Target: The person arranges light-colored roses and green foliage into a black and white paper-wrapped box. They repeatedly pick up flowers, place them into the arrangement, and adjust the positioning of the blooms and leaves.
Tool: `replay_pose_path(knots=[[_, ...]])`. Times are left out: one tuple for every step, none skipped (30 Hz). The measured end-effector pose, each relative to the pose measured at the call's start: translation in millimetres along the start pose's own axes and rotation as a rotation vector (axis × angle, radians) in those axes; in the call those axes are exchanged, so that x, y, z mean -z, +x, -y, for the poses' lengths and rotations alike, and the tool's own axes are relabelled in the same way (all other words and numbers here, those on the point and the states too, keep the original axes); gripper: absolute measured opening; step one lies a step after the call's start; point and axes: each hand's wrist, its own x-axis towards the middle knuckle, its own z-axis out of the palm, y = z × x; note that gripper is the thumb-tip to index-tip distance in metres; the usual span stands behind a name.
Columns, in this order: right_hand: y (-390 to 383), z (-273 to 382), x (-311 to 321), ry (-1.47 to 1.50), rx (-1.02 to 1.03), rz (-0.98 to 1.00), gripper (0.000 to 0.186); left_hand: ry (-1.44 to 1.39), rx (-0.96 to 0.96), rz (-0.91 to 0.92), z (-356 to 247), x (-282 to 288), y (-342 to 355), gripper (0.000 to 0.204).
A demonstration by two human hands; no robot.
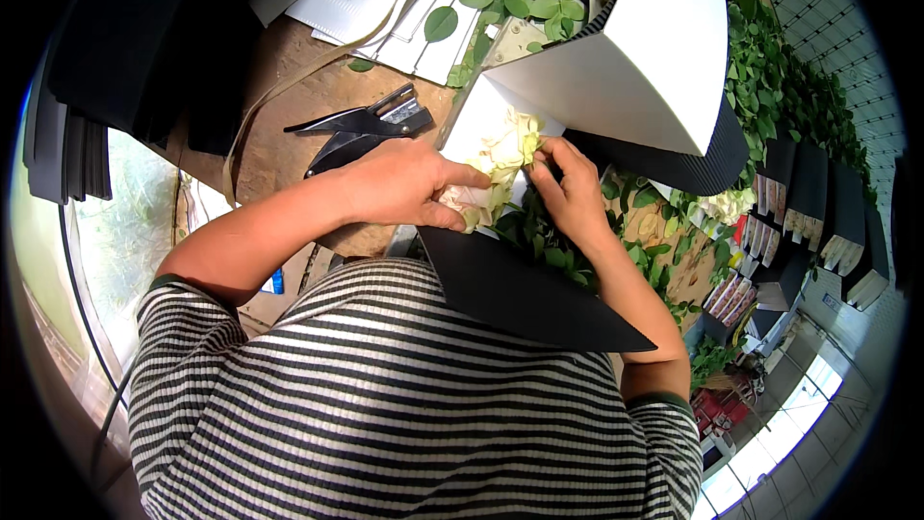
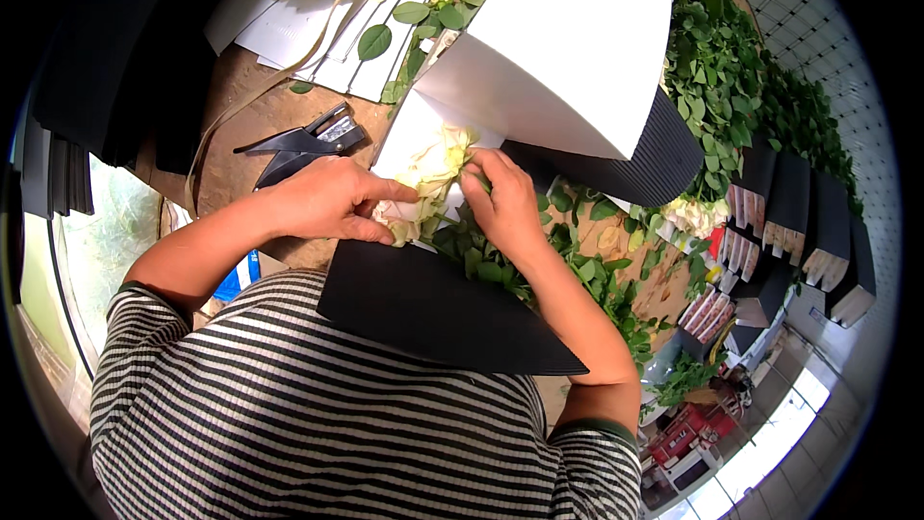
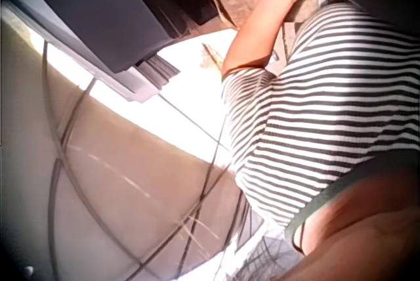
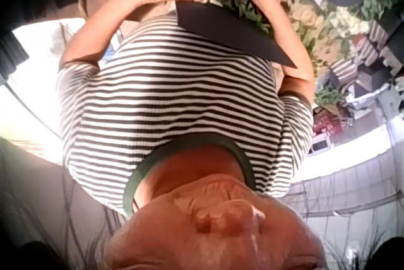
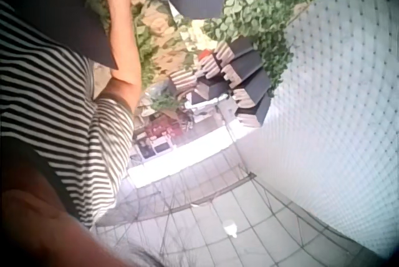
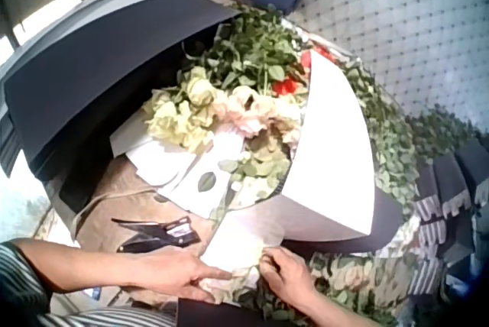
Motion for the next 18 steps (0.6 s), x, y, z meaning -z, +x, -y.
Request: replay_pose_path(knots=[[1,0,-2,-0.023,0.091,-0.042,0.027,-0.008,0.024,0.014,0,0,0,0.055],[1,1,-5,-0.028,0.091,-0.068,0.027,-0.018,0.029,0.016,0,1,-1,0.055],[0,2,-9,-0.037,0.092,-0.09,0.028,-0.031,0.033,0.015,1,0,-1,0.055],[-1,3,-12,-0.046,0.092,-0.111,0.028,-0.044,0.036,0.014,1,0,-1,0.055],[-3,0,-18,-0.093,0.177,-0.143,0.032,-0.049,0.04,0.025,2,2,-3,0.055],[-4,-3,-21,-0.107,0.195,-0.142,0.031,-0.082,0.024,0.019,5,0,-3,0.054],[-7,-2,-23,-0.112,0.201,-0.133,0.031,-0.114,0.009,0.011,8,-1,-4,0.054],[-10,-1,-22,-0.117,0.207,-0.123,0.03,-0.146,-0.006,0.004,9,-3,-4,0.054],[-12,-1,-23,-0.144,0.211,-0.113,0.029,-0.201,-0.011,0.004,11,-4,-6,0.051],[-11,0,-22,-0.143,0.207,-0.094,0.03,-0.248,0.011,0.012,11,-2,-7,0.05],[-9,3,-20,-0.142,0.201,-0.076,0.03,-0.296,0.032,0.021,10,2,-6,0.05],[-10,4,-18,-0.146,0.188,-0.059,0.031,-0.348,0.047,0.036,8,4,-6,0.049],[-11,5,-18,-0.157,0.18,-0.049,0.031,-0.427,0.034,-0.072,8,5,-7,0.045],[-13,5,-20,-0.159,0.177,-0.056,0.03,-0.387,-0.019,-0.254,10,5,-6,0.043],[-12,4,-22,-0.165,0.178,-0.07,0.029,-0.199,-0.157,-0.371,8,10,-2,0.049],[-13,4,-23,-0.17,0.178,-0.085,0.029,-0.009,-0.294,-0.485,5,12,2,0.055],[-16,4,-24,-0.175,0.174,-0.08,0.027,0.069,-0.333,-0.455,1,8,8,0.06],[-15,4,-23,-0.183,0.179,-0.09,0.025,0.162,-0.381,-0.425,-5,7,17,0.066]])
